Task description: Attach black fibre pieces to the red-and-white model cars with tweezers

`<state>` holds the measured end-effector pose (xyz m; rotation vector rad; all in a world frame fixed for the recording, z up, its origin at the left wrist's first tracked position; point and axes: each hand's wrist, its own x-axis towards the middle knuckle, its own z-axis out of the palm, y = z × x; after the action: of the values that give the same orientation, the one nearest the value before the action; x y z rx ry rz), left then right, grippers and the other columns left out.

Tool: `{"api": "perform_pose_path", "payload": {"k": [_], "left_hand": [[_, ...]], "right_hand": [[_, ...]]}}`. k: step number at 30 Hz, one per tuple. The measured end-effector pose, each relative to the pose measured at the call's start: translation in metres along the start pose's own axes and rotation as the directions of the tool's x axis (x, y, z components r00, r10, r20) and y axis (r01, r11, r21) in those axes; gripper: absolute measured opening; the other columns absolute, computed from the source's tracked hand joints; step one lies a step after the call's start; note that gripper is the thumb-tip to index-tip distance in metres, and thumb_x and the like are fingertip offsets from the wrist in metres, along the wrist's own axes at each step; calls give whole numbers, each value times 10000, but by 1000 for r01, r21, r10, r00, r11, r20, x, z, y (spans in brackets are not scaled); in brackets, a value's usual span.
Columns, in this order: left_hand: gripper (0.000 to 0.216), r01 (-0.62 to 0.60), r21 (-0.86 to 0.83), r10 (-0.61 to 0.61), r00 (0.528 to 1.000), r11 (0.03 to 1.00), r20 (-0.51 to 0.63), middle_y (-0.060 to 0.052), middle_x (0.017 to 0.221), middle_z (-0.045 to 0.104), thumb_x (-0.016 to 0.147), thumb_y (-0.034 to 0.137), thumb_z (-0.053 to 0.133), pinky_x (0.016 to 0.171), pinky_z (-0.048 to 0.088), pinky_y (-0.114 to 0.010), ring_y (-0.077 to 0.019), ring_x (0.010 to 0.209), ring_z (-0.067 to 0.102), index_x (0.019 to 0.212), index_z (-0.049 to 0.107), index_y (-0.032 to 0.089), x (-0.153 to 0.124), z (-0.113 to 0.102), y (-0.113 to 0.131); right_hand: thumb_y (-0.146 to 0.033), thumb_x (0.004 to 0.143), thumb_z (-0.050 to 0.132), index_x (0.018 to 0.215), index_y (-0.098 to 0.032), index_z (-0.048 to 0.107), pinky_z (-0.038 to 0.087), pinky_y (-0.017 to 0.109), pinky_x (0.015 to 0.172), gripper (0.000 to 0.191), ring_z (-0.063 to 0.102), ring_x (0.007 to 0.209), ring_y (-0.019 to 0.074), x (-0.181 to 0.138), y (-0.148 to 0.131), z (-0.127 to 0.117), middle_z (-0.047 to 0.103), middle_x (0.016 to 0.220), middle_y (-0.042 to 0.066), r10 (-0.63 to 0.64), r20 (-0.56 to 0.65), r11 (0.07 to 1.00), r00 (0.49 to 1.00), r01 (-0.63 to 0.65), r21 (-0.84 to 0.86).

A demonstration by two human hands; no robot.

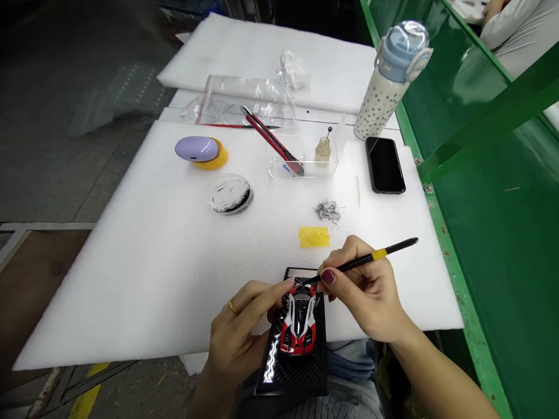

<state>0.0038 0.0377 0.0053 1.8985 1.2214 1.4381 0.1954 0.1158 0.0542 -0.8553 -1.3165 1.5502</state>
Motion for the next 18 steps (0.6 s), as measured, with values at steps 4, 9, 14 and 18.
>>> {"api": "perform_pose_path", "payload": {"k": [4,9,14,18], "left_hand": [[365,-9,16,10,1000,1000,-10,-46,1015,666,1066,221,517,757,581,-209,-105,870,643,1425,566,176,2,0,0],[333,-5,8,5,1000,1000,11,-55,1032,675,1068,204,494,788,596,-218,-113,896,655,1387,589,191,2,-1,-1],[311,-40,-8,40,999,999,-37,-50,1020,685,1050,208,534,734,581,-198,-104,860,639,1349,598,150,1,-1,-4],[207,-68,23,69,997,997,-42,-40,967,678,1037,160,533,756,592,-191,-99,874,657,1200,661,146,3,0,-3]], "right_hand": [[-217,928,763,894,-231,707,543,168,492,67,686,622,102,0,-4,4,719,733,-4,26,9,1000,1000,-27,14],[-242,916,775,878,-238,698,525,197,477,86,686,627,127,-2,-9,-2,718,727,5,17,19,997,1000,-15,-80],[-327,897,786,792,-213,651,424,198,421,206,560,487,94,9,3,-33,664,620,-7,-39,-258,925,965,-63,-374],[-393,816,831,710,-200,609,380,223,427,313,507,464,87,17,15,-51,640,598,0,-35,-395,858,918,-175,-483]]}}
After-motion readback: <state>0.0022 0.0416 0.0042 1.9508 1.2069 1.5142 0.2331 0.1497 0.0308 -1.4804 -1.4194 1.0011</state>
